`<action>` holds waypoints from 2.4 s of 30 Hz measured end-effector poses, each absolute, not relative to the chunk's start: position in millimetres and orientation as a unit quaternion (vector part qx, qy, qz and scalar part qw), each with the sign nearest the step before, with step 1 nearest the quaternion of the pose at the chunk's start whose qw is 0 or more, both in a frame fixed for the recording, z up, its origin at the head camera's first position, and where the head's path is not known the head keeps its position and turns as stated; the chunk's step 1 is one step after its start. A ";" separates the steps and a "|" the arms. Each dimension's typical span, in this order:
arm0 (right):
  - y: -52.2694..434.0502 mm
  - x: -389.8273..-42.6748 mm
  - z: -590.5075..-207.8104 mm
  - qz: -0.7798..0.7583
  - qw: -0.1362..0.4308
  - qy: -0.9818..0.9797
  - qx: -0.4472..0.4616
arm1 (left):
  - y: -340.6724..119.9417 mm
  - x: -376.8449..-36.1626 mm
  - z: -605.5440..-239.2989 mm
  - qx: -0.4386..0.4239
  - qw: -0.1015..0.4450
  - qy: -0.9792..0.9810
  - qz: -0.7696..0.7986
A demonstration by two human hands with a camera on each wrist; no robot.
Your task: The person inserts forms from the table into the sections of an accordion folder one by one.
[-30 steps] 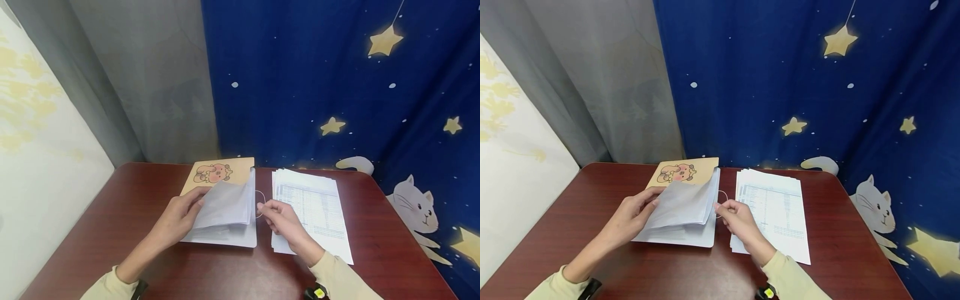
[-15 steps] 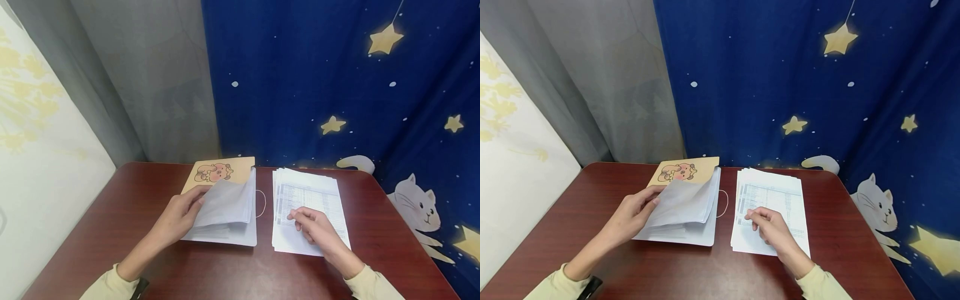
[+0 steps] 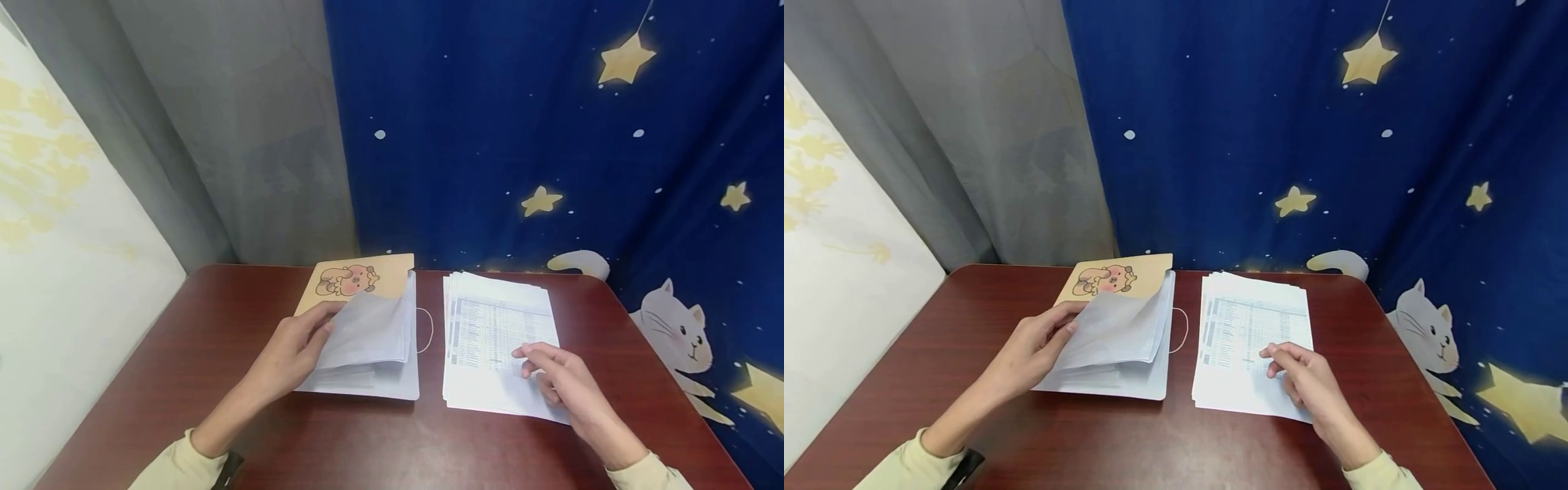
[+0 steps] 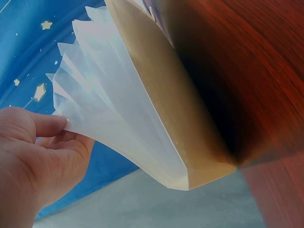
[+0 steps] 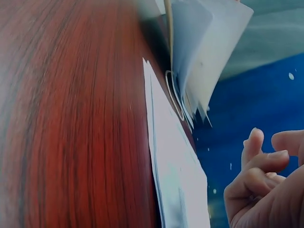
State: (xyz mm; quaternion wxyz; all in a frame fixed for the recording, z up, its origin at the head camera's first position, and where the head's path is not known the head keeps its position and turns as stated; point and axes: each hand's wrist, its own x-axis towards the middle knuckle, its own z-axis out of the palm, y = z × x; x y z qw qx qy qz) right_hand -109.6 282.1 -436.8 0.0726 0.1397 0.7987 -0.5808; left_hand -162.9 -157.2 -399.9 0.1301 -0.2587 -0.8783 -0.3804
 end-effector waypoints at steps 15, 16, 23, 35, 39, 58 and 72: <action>314.2 -108.3 -439.2 -0.363 0.064 0.925 0.095 | -154.5 -162.7 -400.8 -0.255 0.120 -0.878 -0.387; 315.7 -108.3 -440.4 -0.343 0.063 0.933 0.086 | -154.4 -162.9 -401.0 -0.256 0.120 -0.878 -0.387; 326.4 -107.6 -451.9 -0.273 0.058 0.958 0.064 | -153.6 -164.0 -402.5 -0.262 0.114 -0.876 -0.388; 338.4 -103.9 -459.5 -0.154 0.037 0.981 0.111 | -152.2 -163.7 -403.1 -0.265 0.113 -0.875 -0.390; 338.1 -104.8 -458.7 -0.150 0.044 0.981 0.113 | -152.2 -163.9 -403.1 -0.265 0.113 -0.875 -0.390; 341.0 -115.7 -456.5 -0.163 0.102 0.974 0.120 | -152.3 -163.8 -400.6 -0.262 0.112 -0.877 -0.388; 339.9 -112.8 -463.0 -0.191 0.050 0.977 0.075 | -152.2 -162.1 -399.4 -0.260 0.116 -0.878 -0.384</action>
